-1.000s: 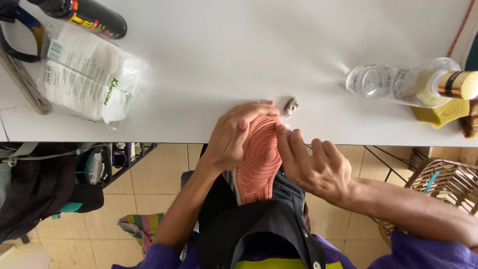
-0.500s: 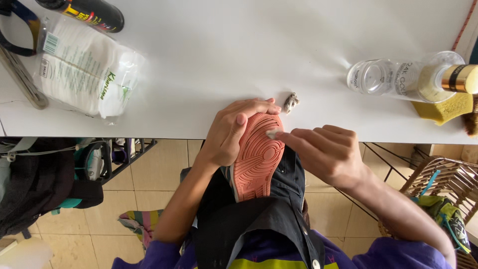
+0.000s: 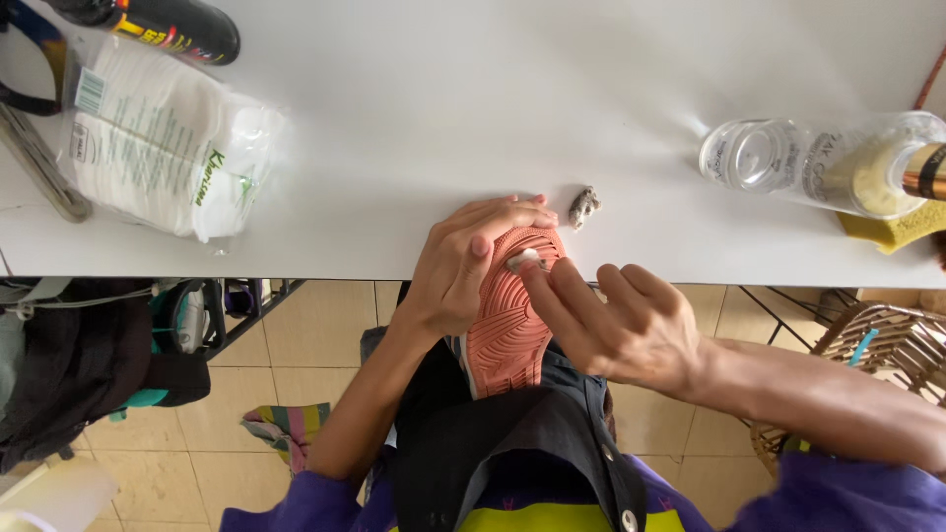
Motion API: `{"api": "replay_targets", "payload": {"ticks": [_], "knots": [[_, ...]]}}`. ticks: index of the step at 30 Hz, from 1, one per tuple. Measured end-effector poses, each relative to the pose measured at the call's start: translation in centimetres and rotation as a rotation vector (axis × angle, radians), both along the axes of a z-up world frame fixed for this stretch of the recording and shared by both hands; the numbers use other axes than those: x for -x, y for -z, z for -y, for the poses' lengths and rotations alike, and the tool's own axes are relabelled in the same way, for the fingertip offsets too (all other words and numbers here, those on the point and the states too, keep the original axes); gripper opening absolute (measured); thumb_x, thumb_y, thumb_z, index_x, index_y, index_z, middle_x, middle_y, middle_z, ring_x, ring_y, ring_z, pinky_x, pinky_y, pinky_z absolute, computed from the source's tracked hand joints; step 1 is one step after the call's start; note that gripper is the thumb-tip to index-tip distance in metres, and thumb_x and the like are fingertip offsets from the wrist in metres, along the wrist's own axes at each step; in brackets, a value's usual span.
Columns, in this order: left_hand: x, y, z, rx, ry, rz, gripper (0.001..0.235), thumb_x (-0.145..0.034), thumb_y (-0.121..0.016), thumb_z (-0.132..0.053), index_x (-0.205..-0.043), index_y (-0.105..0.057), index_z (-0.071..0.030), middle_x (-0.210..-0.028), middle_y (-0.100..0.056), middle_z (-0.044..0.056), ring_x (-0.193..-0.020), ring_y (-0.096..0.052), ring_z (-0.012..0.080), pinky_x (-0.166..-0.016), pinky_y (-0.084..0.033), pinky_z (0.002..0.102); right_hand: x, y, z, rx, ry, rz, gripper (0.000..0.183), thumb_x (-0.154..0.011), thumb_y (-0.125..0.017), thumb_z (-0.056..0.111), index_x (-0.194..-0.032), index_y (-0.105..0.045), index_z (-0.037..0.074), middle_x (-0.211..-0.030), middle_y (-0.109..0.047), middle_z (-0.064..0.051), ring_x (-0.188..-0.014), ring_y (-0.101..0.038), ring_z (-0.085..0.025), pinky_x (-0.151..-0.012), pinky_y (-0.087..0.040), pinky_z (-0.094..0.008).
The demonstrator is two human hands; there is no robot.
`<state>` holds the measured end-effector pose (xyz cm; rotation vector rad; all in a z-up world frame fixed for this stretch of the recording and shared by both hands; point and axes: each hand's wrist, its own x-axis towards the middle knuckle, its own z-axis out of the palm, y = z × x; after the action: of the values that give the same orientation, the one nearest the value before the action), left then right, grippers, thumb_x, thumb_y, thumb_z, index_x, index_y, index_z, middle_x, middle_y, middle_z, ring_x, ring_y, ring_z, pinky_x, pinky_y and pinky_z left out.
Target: The person cleans the sole of a pink sneaker using a small white cloth. They hold the shoe with one hand and rub the textured sole with the cloth in the other hand, focusing on the grooves and patterns.
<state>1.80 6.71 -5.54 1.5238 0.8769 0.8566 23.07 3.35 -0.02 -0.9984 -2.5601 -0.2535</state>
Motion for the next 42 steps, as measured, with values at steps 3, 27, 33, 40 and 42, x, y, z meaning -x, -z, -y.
{"api": "replay_targets", "payload": {"ticks": [3, 27, 33, 40, 42], "knots": [[-0.1, 0.0, 0.2, -0.027, -0.014, -0.010, 0.094, -0.118, -0.005, -0.063, -0.131, -0.076, -0.003, -0.128, -0.080, 0.020, -0.140, -0.069, 0.0454, -0.125, -0.047, 0.059, 0.0, -0.1, 0.4, 0.096, 0.044, 0.018, 0.025, -0.102, -0.062, 0.002, -0.114, -0.081, 0.011, -0.092, -0.072, -0.005, -0.059, -0.055, -0.017, -0.061, -0.048, -0.026], [0.1, 0.2, 0.5, -0.053, -0.021, 0.018, 0.085, -0.120, -0.009, -0.055, -0.127, -0.076, -0.003, -0.128, -0.081, 0.020, -0.140, -0.069, 0.0439, -0.123, -0.048, 0.056, -0.4, 0.8, 0.0, 0.107, -0.104, -0.139, 0.014, -0.109, -0.069, 0.011, -0.111, -0.083, 0.013, -0.091, -0.075, -0.003, -0.058, -0.057, -0.015, -0.064, -0.051, -0.024], [0.3, 0.8, 0.3, -0.031, -0.022, 0.037, 0.092, -0.118, -0.009, -0.064, -0.131, -0.076, -0.003, -0.133, -0.078, 0.022, -0.143, -0.066, 0.0475, -0.125, -0.046, 0.061, 0.0, 0.7, 0.4, 0.045, 0.056, 0.044, 0.022, -0.106, -0.066, 0.003, -0.116, -0.083, 0.013, -0.086, -0.066, -0.001, -0.057, -0.051, -0.014, -0.059, -0.047, -0.024], [0.3, 1.7, 1.1, -0.075, -0.025, 0.005, 0.087, -0.120, -0.009, -0.060, -0.137, -0.074, -0.004, -0.136, -0.077, 0.020, -0.144, -0.065, 0.0468, -0.125, -0.047, 0.061, 0.4, 1.4, 3.4, -0.008, 0.247, 0.159, 0.039, -0.101, -0.060, 0.004, -0.128, -0.085, 0.016, -0.086, -0.059, 0.003, -0.058, -0.050, -0.014, -0.056, -0.049, -0.025], [0.0, 1.5, 0.8, -0.086, -0.035, 0.021, 0.084, -0.120, -0.013, -0.061, -0.134, -0.075, -0.006, -0.135, -0.078, 0.017, -0.144, -0.066, 0.0442, -0.125, -0.048, 0.059, 0.0, 0.2, 3.8, -0.033, 0.350, 0.225, 0.028, -0.104, -0.064, 0.003, -0.117, -0.085, 0.016, -0.083, -0.059, 0.003, -0.057, -0.051, -0.014, -0.057, -0.047, -0.024]]}}
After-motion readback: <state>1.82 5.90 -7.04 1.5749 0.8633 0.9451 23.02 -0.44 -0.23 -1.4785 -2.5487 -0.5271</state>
